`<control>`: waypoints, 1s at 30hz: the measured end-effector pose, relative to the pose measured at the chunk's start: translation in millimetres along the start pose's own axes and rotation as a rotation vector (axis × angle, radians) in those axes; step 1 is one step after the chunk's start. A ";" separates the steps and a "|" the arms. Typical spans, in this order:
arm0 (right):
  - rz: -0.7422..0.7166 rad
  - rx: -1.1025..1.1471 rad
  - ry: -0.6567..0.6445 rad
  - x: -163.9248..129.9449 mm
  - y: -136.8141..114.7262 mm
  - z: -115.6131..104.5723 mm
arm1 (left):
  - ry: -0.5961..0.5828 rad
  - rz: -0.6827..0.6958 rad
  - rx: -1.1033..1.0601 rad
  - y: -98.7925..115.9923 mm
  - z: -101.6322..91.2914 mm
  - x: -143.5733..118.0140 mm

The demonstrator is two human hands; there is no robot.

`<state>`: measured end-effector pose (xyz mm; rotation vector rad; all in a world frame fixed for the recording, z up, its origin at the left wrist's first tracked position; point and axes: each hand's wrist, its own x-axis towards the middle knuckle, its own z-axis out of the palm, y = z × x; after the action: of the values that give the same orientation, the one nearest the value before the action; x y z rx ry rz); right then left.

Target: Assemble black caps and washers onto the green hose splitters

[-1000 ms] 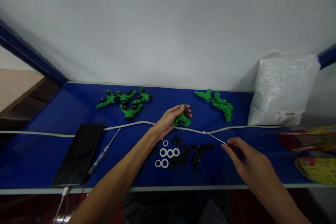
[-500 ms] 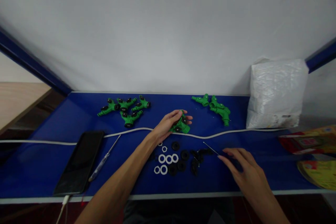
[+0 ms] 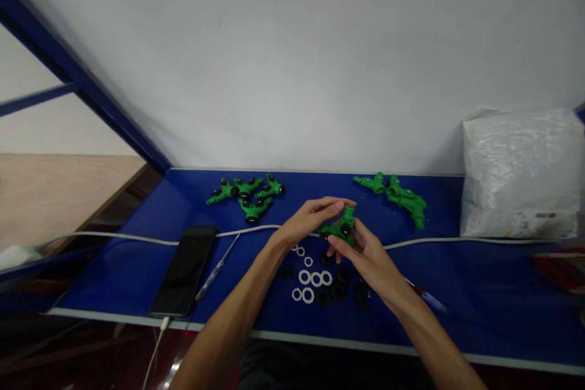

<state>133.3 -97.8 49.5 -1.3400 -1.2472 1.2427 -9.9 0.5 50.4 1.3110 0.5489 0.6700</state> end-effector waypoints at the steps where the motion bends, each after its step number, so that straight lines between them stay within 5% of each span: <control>1: 0.013 0.015 0.012 -1.9 -0.1 -1.2 | 0.067 0.029 0.075 3.5 -3.6 -6.3; 6: 0.093 0.212 0.043 -9.9 3.8 -12.6 | 0.305 -0.029 0.588 8.1 -14.6 -74.9; 9: 0.132 0.308 -0.019 -7.6 6.7 -14.7 | 0.355 -0.141 0.811 1.7 -15.4 -120.3; 12: 0.117 0.367 -0.106 2.1 6.0 -13.0 | 0.549 -0.168 0.924 -7.9 -18.5 -142.1; 17: 0.082 0.332 -0.225 25.1 -0.8 -6.2 | 0.640 -0.185 0.936 -24.2 -27.4 -136.0; 22: 0.001 0.287 -0.187 43.3 11.5 -1.8 | 0.621 -0.259 0.939 -33.1 -34.1 -130.1; 26: 0.004 0.275 -0.155 44.9 24.8 -0.1 | 0.635 -0.317 0.783 -18.5 -34.4 -122.3; 30: -0.020 0.186 -0.165 40.5 26.0 2.1 | 0.630 -0.141 0.562 5.7 -19.9 -77.8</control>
<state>133.2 -59.9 19.8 -1.1070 -1.2217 1.4410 -78.8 -41.1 51.9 1.5497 1.4068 0.8462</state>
